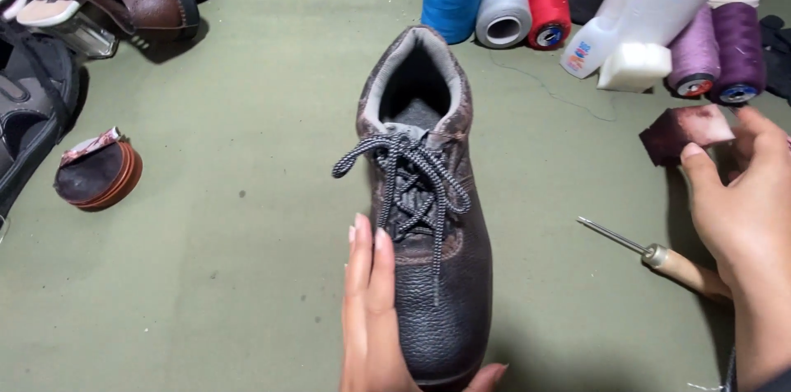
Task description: Applying shoe polish to a leather boot using a sponge at a repair bench.
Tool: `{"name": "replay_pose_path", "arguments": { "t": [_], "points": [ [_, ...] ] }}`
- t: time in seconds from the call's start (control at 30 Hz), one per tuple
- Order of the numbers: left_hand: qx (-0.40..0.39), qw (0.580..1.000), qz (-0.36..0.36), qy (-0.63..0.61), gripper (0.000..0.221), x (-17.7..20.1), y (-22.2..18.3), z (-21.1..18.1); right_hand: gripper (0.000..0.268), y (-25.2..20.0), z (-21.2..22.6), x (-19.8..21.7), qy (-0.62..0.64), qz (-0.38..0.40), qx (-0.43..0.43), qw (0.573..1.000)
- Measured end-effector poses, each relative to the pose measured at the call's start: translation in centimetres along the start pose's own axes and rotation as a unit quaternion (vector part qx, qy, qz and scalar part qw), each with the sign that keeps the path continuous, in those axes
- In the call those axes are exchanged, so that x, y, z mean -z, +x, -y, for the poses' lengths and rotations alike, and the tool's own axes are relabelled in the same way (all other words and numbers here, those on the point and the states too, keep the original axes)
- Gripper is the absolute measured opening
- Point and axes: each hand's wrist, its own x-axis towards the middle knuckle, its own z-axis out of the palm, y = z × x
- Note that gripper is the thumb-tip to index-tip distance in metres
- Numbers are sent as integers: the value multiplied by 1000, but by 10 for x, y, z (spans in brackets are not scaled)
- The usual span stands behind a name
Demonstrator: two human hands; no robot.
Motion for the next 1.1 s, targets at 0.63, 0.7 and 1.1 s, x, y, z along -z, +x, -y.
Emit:
{"name": "replay_pose_path", "arguments": {
  "t": [0.63,0.7,1.1],
  "points": [
    [-86,993,2,-79,79,-40,58,20,62,-104,178,-62,146,-131,99,976],
    [-48,992,-15,-116,76,-35,64,22,54,-114,169,-67,169,-123,66,976],
    [52,972,-2,-230,81,-30,74,14,47,-106,173,-73,116,-67,98,986]
  ]
}}
